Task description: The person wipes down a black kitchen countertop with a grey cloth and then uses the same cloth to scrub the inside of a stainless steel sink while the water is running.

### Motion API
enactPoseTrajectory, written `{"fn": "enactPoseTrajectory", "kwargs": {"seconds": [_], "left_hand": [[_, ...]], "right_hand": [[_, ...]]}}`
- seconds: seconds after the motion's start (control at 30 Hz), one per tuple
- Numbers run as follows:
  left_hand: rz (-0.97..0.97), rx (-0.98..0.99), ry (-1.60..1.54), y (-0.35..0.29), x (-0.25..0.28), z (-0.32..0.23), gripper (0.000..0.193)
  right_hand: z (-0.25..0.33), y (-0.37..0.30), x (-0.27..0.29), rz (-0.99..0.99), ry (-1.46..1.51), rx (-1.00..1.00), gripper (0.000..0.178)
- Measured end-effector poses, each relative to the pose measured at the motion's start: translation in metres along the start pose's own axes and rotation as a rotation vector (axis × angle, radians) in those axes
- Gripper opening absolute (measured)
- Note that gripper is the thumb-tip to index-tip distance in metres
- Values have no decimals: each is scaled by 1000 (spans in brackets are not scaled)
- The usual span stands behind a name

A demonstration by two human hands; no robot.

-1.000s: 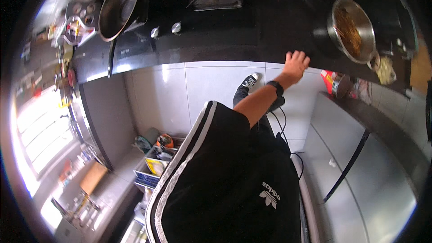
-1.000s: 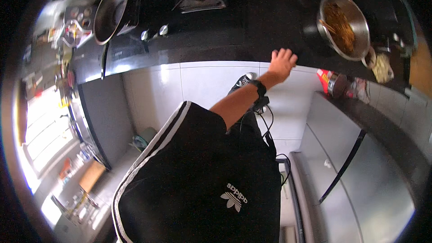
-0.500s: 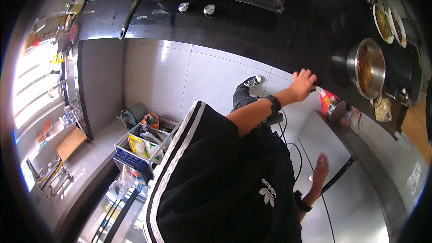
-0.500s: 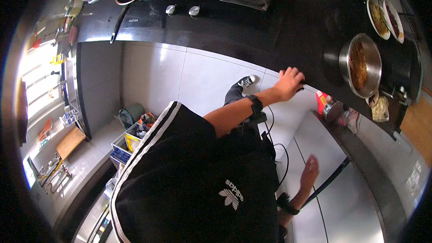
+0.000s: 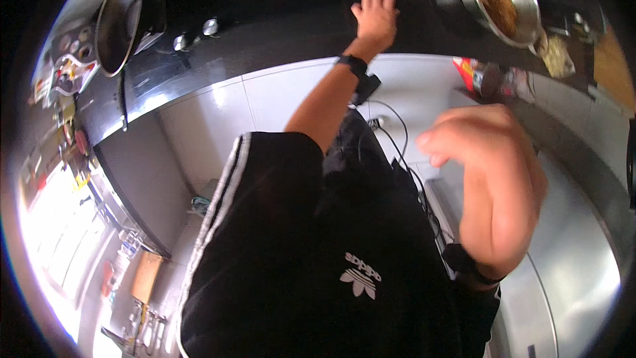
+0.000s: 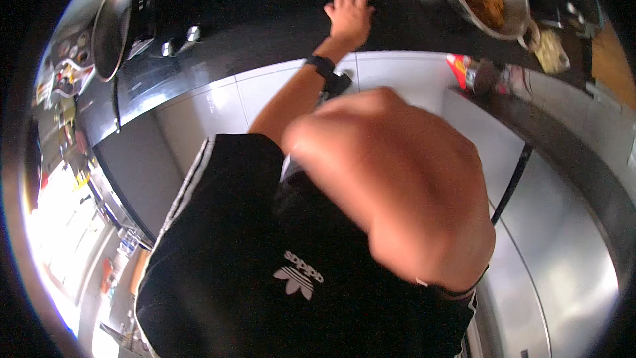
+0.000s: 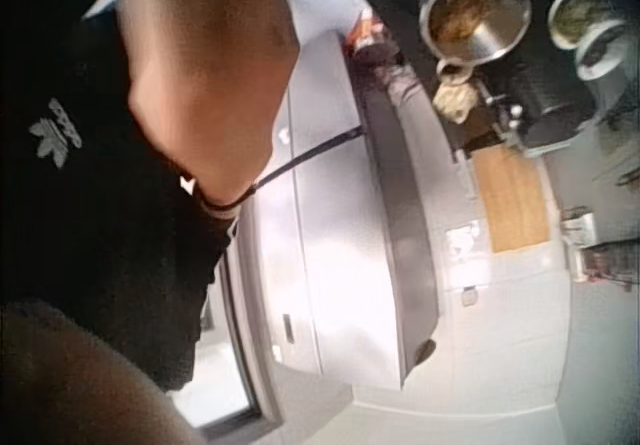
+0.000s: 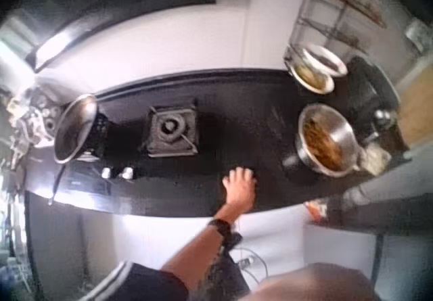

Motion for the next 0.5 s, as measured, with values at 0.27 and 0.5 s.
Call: {"fn": "enactPoseTrajectory", "kwargs": {"seconds": [0.27,0.5], "left_hand": [[-76,-64,33,21,-9,6,32],[-1,13,102,64,-12,-31,30]], "right_hand": [[49,-10,10,-206,-91,84,20],[46,-40,35,-318,-63,98,16]]}}
Point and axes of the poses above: each hand's wrist, its own y-axis towards the middle knuckle, its own x-axis out of the back of the hand, z = x × y, the point moved 4 cm from there along y, towards the middle knuckle, and after that the axes turned 15 degrees about z, right-handed, at the moved point
